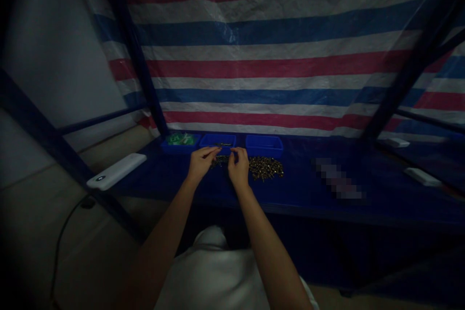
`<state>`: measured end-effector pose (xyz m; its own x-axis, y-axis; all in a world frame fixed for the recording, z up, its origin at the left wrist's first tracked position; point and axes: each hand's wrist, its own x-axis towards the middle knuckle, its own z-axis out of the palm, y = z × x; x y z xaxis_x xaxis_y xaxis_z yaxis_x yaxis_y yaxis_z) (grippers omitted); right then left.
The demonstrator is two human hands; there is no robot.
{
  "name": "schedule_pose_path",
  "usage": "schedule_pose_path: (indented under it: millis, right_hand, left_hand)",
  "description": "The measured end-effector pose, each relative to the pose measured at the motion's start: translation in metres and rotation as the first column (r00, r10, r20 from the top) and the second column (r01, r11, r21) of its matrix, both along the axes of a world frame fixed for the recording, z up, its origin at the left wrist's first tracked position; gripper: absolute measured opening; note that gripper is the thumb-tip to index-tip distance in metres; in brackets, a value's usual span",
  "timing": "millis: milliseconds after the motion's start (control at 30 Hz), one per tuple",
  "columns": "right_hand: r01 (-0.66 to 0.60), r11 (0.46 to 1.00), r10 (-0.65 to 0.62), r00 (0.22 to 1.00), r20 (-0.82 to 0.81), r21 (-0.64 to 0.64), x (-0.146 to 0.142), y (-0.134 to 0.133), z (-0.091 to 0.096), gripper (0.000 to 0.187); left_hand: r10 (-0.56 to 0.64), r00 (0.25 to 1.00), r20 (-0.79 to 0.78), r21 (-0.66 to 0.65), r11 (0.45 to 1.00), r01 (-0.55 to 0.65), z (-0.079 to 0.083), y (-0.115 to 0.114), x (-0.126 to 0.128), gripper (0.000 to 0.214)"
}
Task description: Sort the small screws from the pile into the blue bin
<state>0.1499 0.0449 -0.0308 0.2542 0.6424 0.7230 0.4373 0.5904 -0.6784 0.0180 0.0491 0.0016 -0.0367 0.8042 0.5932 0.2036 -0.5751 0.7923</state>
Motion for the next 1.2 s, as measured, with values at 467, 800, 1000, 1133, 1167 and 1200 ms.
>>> schedule_pose_path:
  millis: [467,800,1000,1133,1167,1200]
  right_hand:
    - [0.014,1.000,-0.013,1.000,0.023,-0.028,0.000,0.001,-0.001,0.019]
    - [0.042,0.999,-0.042,0.999,0.029,-0.006,0.000,0.003,-0.002,0.019]
    - [0.029,0.999,-0.026,0.998,0.054,-0.045,0.000,0.005,-0.004,0.019]
    - [0.031,0.992,0.000,0.970,0.245,-0.124,-0.004,0.007,-0.011,0.013]
    - [0.055,0.987,-0.003,0.949,0.316,-0.154,-0.006,0.008,-0.013,0.011]
    - [0.089,0.979,-0.011,0.923,0.384,-0.185,-0.008,0.008,-0.014,0.009]
  left_hand:
    - [-0.079,0.997,0.023,-0.205,0.975,0.082,-0.006,-0.001,-0.007,0.029]
    - [-0.041,0.995,-0.096,-0.228,0.974,0.018,-0.005,0.043,-0.008,0.026]
    - [-0.057,0.997,0.061,-0.314,0.946,0.073,-0.003,0.055,-0.005,0.036]
    - [-0.018,0.994,0.111,-0.325,0.944,0.054,-0.010,0.041,-0.011,0.036]
    - [-0.003,0.993,0.121,-0.323,0.945,0.042,-0.013,0.036,-0.013,0.036]
    - [0.017,0.991,0.130,-0.320,0.947,0.026,-0.018,0.031,-0.015,0.035]
